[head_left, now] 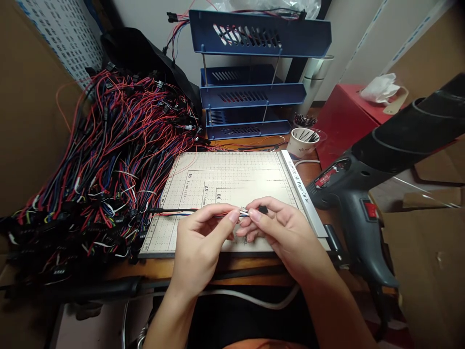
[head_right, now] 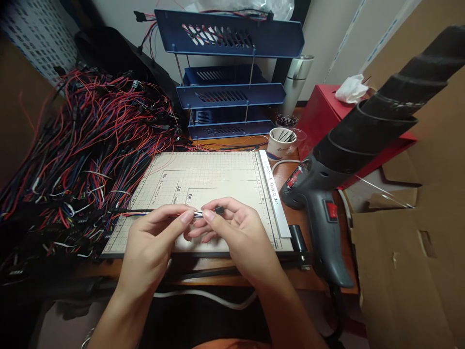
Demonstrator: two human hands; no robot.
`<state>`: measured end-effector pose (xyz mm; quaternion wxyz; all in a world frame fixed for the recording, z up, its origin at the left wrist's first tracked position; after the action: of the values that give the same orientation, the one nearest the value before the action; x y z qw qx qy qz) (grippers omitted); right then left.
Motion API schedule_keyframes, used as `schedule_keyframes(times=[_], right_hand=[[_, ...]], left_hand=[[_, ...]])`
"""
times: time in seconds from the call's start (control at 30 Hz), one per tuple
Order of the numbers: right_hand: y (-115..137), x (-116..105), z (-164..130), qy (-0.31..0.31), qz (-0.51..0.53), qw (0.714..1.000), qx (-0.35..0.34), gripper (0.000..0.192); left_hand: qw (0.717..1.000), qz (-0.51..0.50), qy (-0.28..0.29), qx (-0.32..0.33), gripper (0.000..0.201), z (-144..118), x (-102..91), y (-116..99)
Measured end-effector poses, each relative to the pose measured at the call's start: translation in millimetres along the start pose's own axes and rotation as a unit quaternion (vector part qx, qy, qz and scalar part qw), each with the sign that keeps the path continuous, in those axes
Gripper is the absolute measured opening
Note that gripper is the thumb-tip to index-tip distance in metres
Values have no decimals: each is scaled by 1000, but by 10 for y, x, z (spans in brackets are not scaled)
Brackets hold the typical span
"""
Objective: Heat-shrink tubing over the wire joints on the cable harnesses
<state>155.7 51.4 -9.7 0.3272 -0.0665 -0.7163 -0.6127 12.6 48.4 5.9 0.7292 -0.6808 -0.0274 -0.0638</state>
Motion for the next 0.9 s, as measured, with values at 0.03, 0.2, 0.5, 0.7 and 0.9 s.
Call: schedule_keyframes(times=[0.03, 0.2, 0.5, 0.7, 0.9], right_hand=[[9, 0, -2, -3, -10, 1000, -7, 27], [36, 3, -4, -16, -49, 998, -26, 29], [49, 7, -18, -14, -39, 998, -40, 28], [22, -32, -14, -18, 10, 999, -37, 29], [21, -25, -16, 22, 4, 999, -33, 17]], left_hand=[[1000, 4, -2, 1, 3, 1, -4, 2], [1000, 13, -3, 2, 3, 6, -4, -11], [1000, 4, 19, 5, 5, -3, 36, -48], [999, 33, 20, 19, 7, 3, 45, -82], [999, 42, 3, 19, 8, -13, 16, -63]])
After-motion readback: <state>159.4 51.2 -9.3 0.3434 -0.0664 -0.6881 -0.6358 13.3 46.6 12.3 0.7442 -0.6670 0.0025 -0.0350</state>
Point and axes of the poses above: each hand's wrist, its own z-axis towards the middle knuckle, its own x-axis out of the palm, y = z × x, the point moved 7 cm from there along z, towards the middle knuckle, and after that the axes turned 6 degrees about y, right-handed, at the moved point
